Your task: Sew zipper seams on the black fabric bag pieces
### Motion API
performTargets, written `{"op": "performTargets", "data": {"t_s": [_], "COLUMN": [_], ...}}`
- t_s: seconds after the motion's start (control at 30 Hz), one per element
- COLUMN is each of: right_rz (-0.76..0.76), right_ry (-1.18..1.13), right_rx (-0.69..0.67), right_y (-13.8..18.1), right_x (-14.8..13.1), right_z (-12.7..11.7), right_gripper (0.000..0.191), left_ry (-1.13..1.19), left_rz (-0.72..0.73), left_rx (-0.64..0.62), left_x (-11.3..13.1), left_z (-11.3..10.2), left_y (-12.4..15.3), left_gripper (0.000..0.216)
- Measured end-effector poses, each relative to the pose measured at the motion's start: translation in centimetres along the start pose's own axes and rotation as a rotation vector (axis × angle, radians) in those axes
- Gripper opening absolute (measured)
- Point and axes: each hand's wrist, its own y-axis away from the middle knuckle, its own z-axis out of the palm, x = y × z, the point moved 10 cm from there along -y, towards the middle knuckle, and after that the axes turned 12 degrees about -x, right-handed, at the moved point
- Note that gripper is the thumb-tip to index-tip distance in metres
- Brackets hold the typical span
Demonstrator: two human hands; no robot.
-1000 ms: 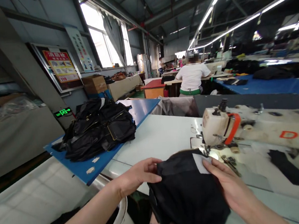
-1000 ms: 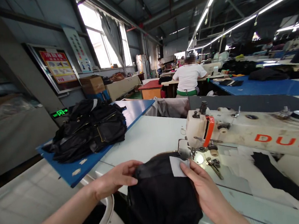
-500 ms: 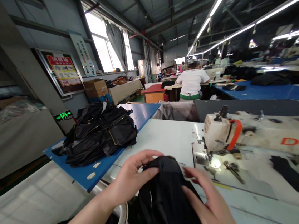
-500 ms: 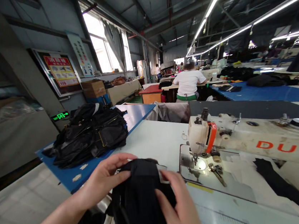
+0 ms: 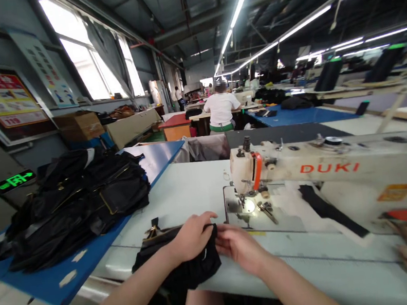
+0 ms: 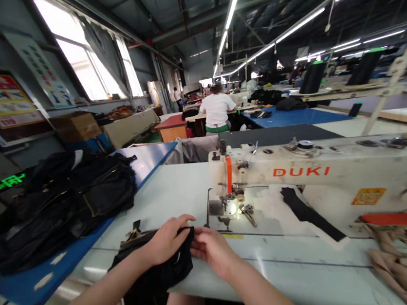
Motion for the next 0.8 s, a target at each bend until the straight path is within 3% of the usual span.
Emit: {"op": "performTargets", "data": {"t_s": [0.1, 0.27, 0.43, 0.8], "right_rz": [0.030, -0.010, -0.035, -0.160], "right_ry": [-0.034, 0.104, 0.249, 0.398], "right_rx": [0.090, 0.230, 0.289, 0.316], "right_y": [1.3, 1.9, 2.2, 2.1], "right_x": [-0.6, -1.7, -2.0, -3.1], "right_z": [-2.4, -3.9, -4.9, -5.2], "right_gripper": [0.014, 0.017, 0.018, 0.020], "left_ry": [0.086, 0.088, 0.054, 0.152], "left_rz": [0.043, 0.172, 0.215, 0.028], "left_rx": [0.027, 0.082, 0.089, 0.154], "left_x": [0.6, 3.1, 4.0, 1.9], "left_z": [2.1, 1.6, 1.6, 1.2], "left_y": [-0.5, -0.9, -1.1, -1.1], "left_gripper": [0.031, 0.027, 0.023, 0.009]}}
